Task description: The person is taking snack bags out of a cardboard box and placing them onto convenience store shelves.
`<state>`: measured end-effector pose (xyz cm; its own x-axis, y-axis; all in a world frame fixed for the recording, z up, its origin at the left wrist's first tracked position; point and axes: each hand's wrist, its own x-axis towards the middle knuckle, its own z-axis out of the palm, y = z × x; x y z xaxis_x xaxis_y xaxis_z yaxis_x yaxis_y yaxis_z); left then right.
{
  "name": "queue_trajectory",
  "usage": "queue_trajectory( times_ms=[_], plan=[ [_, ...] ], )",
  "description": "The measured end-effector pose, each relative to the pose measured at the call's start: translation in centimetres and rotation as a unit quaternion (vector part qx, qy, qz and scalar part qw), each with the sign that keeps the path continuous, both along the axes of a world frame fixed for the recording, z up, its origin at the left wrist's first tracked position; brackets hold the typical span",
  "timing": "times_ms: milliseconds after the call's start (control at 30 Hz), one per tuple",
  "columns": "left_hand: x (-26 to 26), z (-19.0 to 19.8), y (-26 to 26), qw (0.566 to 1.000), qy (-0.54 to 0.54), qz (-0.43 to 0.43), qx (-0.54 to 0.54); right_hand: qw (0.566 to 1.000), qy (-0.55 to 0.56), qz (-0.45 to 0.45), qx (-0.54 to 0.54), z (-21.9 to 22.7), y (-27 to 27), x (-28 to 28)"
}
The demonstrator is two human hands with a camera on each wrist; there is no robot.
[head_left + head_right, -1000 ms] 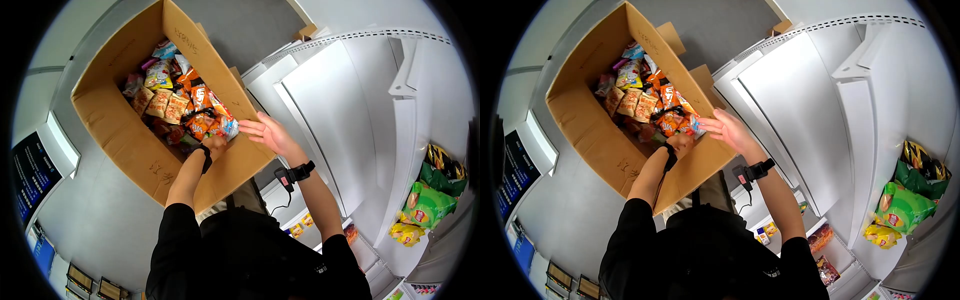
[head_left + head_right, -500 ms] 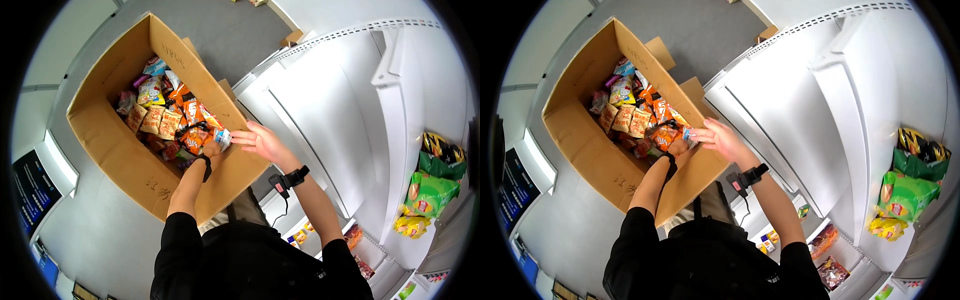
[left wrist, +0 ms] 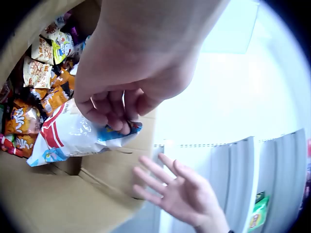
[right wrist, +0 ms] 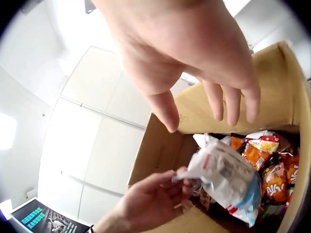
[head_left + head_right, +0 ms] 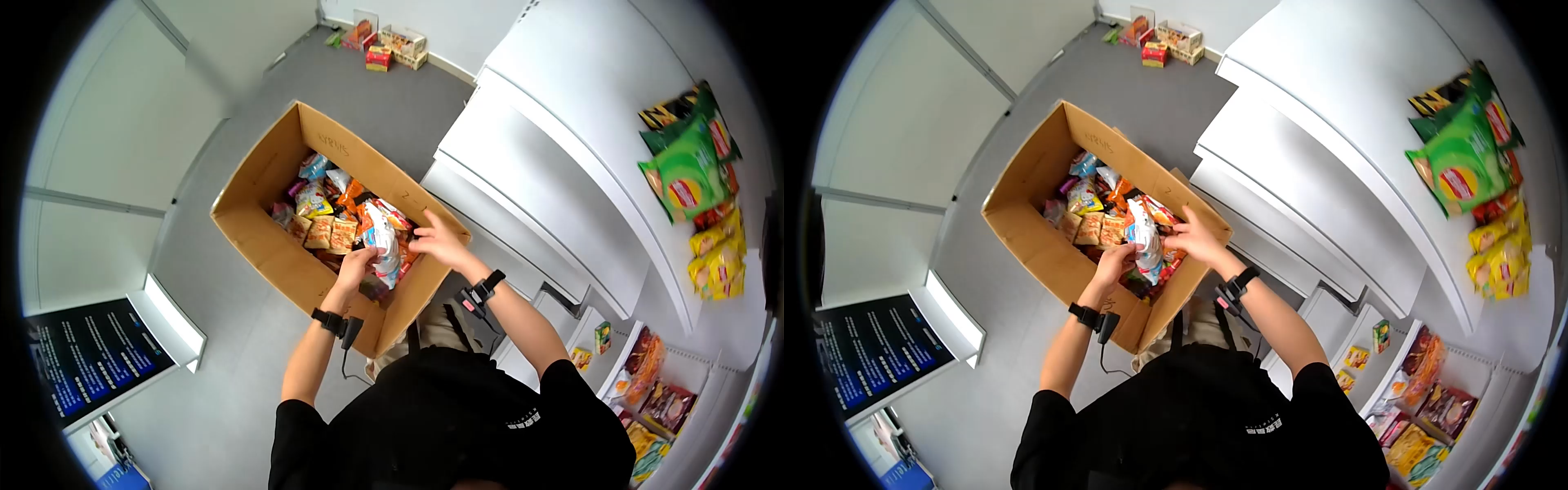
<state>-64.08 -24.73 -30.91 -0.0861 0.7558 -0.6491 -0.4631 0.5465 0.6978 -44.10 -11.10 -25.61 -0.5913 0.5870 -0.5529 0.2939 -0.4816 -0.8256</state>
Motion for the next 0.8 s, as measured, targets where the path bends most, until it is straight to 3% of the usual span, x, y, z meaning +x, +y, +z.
queue_trajectory(
  times_ms=[100, 167, 233, 300, 367, 433, 500, 567, 633, 800],
  plan=[
    [0.8, 5.9, -1.7, 0.994, -0.061, 0.008, 0.088, 0.979, 0.018, 0.084, 0.185, 2.5, -4.4, -0.3],
    [2.5, 9.2, -2.7, 0.987, -0.087, 0.038, 0.127, 0.927, 0.014, 0.083, 0.365, 1.4, -6.2, -0.8],
    [3.0, 10.2, -3.6, 0.977, -0.100, -0.016, 0.185, 0.934, 0.073, 0.025, 0.348, 3.6, -7.4, -1.1],
    [4.5, 13.1, -4.3, 0.980, -0.062, -0.011, 0.188, 0.922, -0.015, -0.012, 0.386, 5.6, -8.9, -0.3],
    [5.5, 15.8, -4.7, 0.983, -0.020, -0.019, 0.183, 0.924, -0.033, -0.072, 0.375, 6.6, -10.3, 0.5],
    [6.9, 17.5, -5.3, 0.967, 0.000, -0.043, 0.251, 0.881, 0.004, -0.124, 0.456, 6.8, -11.3, 1.7],
    [8.5, 19.1, -5.7, 0.961, 0.028, -0.072, 0.265, 0.867, 0.030, -0.156, 0.473, 8.2, -12.3, 3.2],
    [10.3, 20.5, -5.8, 0.955, 0.029, -0.122, 0.268, 0.842, -0.037, -0.182, 0.506, 10.2, -13.4, 5.4],
    [12.4, 21.5, -5.4, 0.949, 0.020, -0.156, 0.273, 0.767, -0.107, -0.236, 0.587, 10.0, -13.5, 7.4],
    [19.1, 23.4, -3.8, 0.927, 0.020, -0.249, 0.279, 0.828, -0.014, -0.306, 0.470, 12.5, -14.0, 13.9]
  ],
)
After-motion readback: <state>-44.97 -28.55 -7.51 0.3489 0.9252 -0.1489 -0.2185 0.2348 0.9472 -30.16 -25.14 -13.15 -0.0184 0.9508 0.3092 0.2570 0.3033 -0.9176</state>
